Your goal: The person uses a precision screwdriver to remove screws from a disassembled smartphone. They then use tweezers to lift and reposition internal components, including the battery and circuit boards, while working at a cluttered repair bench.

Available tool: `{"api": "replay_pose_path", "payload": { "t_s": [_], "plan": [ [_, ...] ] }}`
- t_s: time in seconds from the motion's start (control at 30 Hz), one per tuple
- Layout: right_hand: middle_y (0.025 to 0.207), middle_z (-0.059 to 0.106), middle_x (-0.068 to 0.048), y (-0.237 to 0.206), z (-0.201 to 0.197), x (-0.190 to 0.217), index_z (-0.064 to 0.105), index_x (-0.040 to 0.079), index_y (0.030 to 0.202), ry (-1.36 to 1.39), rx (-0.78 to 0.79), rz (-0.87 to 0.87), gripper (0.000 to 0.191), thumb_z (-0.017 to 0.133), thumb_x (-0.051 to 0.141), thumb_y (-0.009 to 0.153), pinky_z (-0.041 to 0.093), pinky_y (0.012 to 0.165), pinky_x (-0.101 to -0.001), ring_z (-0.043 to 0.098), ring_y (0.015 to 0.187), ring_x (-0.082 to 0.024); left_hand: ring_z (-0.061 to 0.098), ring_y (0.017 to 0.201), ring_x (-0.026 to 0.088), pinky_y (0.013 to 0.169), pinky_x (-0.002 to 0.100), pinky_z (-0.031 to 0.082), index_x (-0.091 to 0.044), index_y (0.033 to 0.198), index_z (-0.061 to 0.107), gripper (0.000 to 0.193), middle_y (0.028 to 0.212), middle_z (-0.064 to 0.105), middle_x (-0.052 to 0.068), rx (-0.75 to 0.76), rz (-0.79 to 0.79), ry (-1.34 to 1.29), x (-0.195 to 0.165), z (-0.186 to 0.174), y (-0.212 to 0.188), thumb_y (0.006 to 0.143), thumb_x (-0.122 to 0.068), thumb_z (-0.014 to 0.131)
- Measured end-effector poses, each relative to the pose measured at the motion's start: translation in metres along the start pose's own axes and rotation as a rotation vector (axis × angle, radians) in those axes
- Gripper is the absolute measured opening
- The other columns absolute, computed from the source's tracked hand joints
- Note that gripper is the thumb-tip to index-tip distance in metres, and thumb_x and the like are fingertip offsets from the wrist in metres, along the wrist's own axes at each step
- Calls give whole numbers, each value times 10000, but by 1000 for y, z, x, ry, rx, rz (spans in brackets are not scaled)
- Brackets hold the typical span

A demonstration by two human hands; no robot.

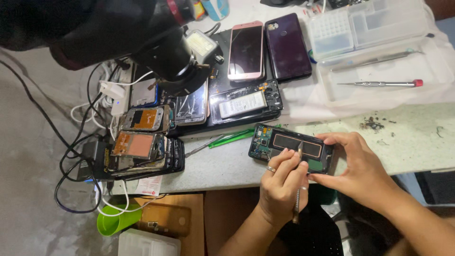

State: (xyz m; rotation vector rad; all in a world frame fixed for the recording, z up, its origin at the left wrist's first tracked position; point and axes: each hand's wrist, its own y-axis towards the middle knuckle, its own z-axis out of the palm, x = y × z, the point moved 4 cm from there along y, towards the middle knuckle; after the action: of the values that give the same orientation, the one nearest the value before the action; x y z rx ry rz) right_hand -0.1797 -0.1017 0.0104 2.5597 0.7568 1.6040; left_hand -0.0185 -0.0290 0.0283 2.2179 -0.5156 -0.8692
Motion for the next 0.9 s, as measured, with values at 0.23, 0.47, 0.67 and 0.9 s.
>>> {"api": "replay_pose_path", "payload": {
  "t_s": [0.23, 0.47, 0.67, 0.9],
  "plan": [
    [1305, 620, -108, -3, -2, -2, 465, 101, 1188, -96, 13, 3, 759, 911, 200, 582, 559, 898, -359, 640, 1179, -281, 687, 1109, 411, 1058, 481, 585, 91, 1051, 698, 275, 1105, 696, 231, 11, -1, 26, -2, 0, -1, 783, 47, 740],
    [1288, 622, -97, -2, -1, -3, 460, 99, 1162, -93, 3, -16, 748, 905, 184, 568, 541, 946, -376, 646, 1165, -278, 690, 1117, 404, 1078, 491, 578, 95, 1054, 696, 275, 1110, 699, 231, 7, 17, 34, 0, 3, -2, 789, 42, 749],
    [1327, 631, -81, -2, -1, -3, 476, 111, 1178, -48, 12, 8, 704, 880, 162, 603, 560, 791, -331, 644, 1168, -274, 708, 1091, 398, 1067, 489, 580, 93, 1050, 709, 291, 1092, 718, 238, 4, 22, 70, -1, 7, 1, 773, 13, 747],
    [1285, 658, -70, 0, -2, 1, 484, 99, 1109, -117, -14, -56, 696, 894, 165, 550, 527, 902, -386, 614, 1121, -294, 719, 1114, 377, 1087, 472, 581, 56, 1088, 716, 243, 1142, 726, 220, 2, -20, 117, -3, 12, 6, 856, -12, 739]
  ]
}}
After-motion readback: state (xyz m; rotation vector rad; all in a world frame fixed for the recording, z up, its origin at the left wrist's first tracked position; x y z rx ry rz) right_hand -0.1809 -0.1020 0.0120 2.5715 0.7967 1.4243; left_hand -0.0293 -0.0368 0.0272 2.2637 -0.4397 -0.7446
